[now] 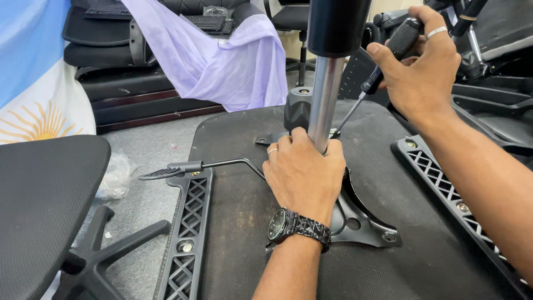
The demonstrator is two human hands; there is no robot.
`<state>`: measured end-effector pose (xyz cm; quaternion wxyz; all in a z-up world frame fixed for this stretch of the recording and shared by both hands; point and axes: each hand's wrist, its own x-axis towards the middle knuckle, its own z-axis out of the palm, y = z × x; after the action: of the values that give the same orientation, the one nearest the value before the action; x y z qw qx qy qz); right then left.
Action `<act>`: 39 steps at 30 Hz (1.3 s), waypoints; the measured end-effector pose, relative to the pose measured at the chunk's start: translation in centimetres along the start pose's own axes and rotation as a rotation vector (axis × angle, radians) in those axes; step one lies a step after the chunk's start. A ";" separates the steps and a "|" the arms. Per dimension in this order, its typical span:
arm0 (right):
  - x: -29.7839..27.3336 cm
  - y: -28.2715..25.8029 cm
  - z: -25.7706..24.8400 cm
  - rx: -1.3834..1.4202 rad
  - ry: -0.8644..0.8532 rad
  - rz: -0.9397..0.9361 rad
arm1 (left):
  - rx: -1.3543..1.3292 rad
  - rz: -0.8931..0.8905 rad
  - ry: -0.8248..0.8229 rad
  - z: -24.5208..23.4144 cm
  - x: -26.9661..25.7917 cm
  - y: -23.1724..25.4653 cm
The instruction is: The person uses a screwdriver to tighten screws on the metal base of an office chair, securing the gas lift cylinder to the base. The hands manipulate the screwdriver and adjust the chair components throughout the clip.
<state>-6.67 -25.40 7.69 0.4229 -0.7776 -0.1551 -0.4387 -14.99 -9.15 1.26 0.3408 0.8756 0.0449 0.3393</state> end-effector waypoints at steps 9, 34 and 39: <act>0.3 1.3 1.9 -0.227 0.045 -0.329 | -0.013 0.009 -0.009 -0.2 0.0 -0.2; 0.9 2.0 3.3 -0.185 0.041 -0.384 | -0.043 -0.026 -0.026 -0.6 0.1 0.1; 1.6 1.8 3.5 -0.203 0.094 -0.515 | -0.307 -0.253 -0.209 -2.0 1.7 0.2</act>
<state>-2.67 -23.92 7.17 0.2241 -0.7299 -0.2828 -0.5806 -14.91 -7.64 3.40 0.5128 0.8312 0.0665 0.2042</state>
